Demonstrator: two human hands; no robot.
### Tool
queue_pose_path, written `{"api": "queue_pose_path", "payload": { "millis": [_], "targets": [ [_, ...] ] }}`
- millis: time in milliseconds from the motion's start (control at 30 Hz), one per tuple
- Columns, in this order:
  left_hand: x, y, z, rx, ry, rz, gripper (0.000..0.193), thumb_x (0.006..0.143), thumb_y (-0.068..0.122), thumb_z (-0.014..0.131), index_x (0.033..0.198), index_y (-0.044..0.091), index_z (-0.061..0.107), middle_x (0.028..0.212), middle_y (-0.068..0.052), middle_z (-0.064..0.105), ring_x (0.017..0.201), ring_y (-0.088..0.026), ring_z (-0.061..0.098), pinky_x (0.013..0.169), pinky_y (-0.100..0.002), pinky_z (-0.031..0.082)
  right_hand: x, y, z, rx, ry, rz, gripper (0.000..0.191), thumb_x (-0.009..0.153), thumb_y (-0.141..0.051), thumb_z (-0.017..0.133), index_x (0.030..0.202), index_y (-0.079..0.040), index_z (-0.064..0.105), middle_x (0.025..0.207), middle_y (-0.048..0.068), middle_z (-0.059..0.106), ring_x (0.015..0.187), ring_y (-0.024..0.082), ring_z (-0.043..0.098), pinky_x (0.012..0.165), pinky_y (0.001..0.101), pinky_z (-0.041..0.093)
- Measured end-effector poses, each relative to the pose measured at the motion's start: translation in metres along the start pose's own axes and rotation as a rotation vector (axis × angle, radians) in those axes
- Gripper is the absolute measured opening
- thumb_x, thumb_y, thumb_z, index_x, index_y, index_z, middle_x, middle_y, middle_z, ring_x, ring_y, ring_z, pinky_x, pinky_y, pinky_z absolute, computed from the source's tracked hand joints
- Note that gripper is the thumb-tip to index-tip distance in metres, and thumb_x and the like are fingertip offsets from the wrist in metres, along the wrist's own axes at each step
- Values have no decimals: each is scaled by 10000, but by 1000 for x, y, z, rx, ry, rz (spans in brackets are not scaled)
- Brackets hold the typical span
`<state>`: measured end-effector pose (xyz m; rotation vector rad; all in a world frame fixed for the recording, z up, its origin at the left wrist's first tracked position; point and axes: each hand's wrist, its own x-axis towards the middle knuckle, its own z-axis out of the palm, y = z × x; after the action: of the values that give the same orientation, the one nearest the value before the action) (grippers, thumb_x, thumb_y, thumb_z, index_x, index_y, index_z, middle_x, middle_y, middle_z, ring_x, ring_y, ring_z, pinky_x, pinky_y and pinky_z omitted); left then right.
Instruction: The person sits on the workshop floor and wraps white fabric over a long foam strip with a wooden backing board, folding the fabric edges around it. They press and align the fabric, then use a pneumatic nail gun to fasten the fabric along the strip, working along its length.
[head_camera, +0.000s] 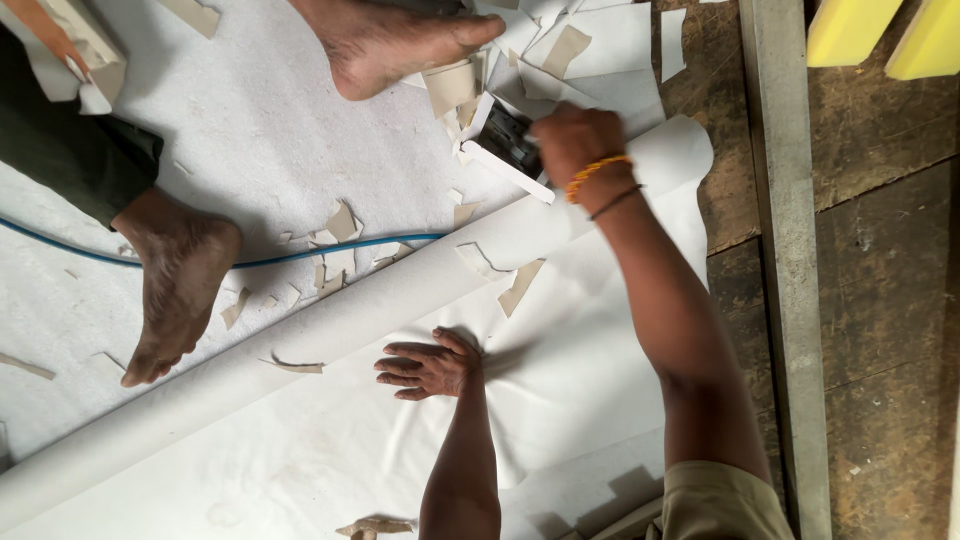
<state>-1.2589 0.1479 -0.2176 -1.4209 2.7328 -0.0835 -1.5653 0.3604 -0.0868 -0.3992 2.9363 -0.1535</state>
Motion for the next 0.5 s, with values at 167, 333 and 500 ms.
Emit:
{"api": "queue_pose_path", "payload": {
  "millis": [167, 333, 500],
  "targets": [
    [-1, -1, 2, -37, -23, -9, 886, 1036, 650, 208, 1665, 36, 95, 1709, -287, 31, 1593, -459, 36, 1225, -654, 34, -45, 51, -21, 976, 290, -113, 196, 1009, -246, 816, 1101, -99, 724, 1051, 83, 713, 895, 223, 677, 789, 347, 556],
    [-2, -2, 4, 6, 5, 6, 875, 1041, 636, 198, 1666, 34, 90, 1713, -283, 32, 1597, -453, 28, 1231, -652, 28, -79, 45, 4, 2245, 380, 49, 178, 951, -175, 801, 1055, -73, 699, 985, 84, 695, 599, 107, 561, 496, 242, 428],
    [-3, -1, 4, 20, 9, 6, 866, 1042, 629, 193, 1665, 35, 94, 1710, -289, 54, 1592, -461, 40, 1223, -650, 18, -69, 36, 25, 2296, 317, 94, 140, 972, -131, 764, 1017, -81, 641, 918, 77, 668, 614, 120, 556, 523, 254, 414]
  ]
}}
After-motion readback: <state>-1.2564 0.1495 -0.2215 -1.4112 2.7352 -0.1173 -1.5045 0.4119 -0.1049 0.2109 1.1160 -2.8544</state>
